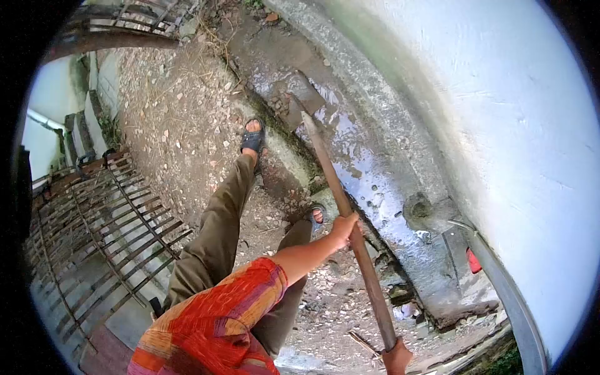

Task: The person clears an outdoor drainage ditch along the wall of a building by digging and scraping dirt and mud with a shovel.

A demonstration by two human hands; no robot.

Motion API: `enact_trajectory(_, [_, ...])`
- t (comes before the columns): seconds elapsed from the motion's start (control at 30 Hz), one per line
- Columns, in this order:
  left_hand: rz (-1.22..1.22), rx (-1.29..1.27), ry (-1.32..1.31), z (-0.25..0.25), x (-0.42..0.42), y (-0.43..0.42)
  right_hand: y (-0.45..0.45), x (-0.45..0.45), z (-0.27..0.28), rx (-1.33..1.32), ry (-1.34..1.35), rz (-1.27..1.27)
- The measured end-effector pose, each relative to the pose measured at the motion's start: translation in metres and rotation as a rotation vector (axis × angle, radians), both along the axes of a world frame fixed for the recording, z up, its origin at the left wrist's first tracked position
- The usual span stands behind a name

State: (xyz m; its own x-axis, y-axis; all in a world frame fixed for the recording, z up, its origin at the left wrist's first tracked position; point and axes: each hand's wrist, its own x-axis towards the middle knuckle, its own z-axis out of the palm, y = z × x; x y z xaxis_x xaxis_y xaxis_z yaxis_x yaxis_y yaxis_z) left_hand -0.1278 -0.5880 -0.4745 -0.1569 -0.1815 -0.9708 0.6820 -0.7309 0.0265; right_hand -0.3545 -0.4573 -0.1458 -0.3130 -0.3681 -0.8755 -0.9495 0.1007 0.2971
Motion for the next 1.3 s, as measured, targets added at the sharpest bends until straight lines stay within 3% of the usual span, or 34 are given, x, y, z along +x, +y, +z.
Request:
enact_trajectory(0.1, [0.074,-0.009,0.027,-0.009,0.021,-0.019,-0.03,0.021,-0.008,0.059,-0.021,0.006])
enact_trajectory(0.3, [-0.106,0.054,-0.139,0.01,0.093,-0.033,-0.019,0.08,0.002,0.153,-0.159,-0.204])
enact_trajectory(0.37, [-0.065,0.06,-0.116,0.015,0.108,-0.051,-0.026,0.098,-0.004,0.049,-0.191,-0.254])
enact_trajectory(0.43, [-0.114,0.026,-0.144,-0.001,0.126,-0.059,-0.059,0.122,0.004,0.09,-0.185,-0.182])
enact_trajectory(0.5, [-0.071,0.024,-0.002,0.017,0.144,-0.074,-0.07,0.136,0.013,0.042,-0.266,-0.203])
enact_trajectory(0.57, [-0.09,0.029,-0.029,0.021,0.15,-0.076,-0.083,0.153,0.02,0.125,-0.25,-0.228])
enact_trajectory(0.63, [-0.05,-0.06,-0.097,-0.002,0.164,-0.065,-0.091,0.175,0.018,0.259,-0.206,-0.285])
enact_trajectory(0.67, [-0.141,-0.121,-0.312,-0.009,0.164,-0.057,-0.073,0.177,0.009,0.238,-0.228,-0.301])
enact_trajectory(0.7, [-0.164,-0.175,-0.364,-0.017,0.166,-0.05,-0.052,0.174,-0.009,0.208,-0.258,-0.314])
enact_trajectory(0.77, [-0.112,-0.079,-0.34,-0.015,0.17,-0.067,-0.055,0.162,-0.034,0.193,-0.32,-0.308])
enact_trajectory(0.8, [-0.086,-0.205,-0.328,-0.03,0.171,-0.07,-0.061,0.16,-0.038,0.166,-0.285,-0.298])
enact_trajectory(0.87, [-0.026,-0.177,-0.217,-0.018,0.18,-0.1,-0.085,0.155,-0.044,0.135,-0.331,-0.308])
enact_trajectory(1.1, [-0.043,-0.07,-0.079,0.009,0.255,-0.148,-0.172,0.262,0.015,0.201,-0.348,-0.417])
enact_trajectory(1.13, [-0.043,-0.078,-0.199,0.016,0.266,-0.156,-0.173,0.277,0.016,0.188,-0.368,-0.435])
enact_trajectory(1.3, [-0.079,-0.041,-0.192,0.008,0.324,-0.201,-0.203,0.33,-0.004,0.152,-0.435,-0.424])
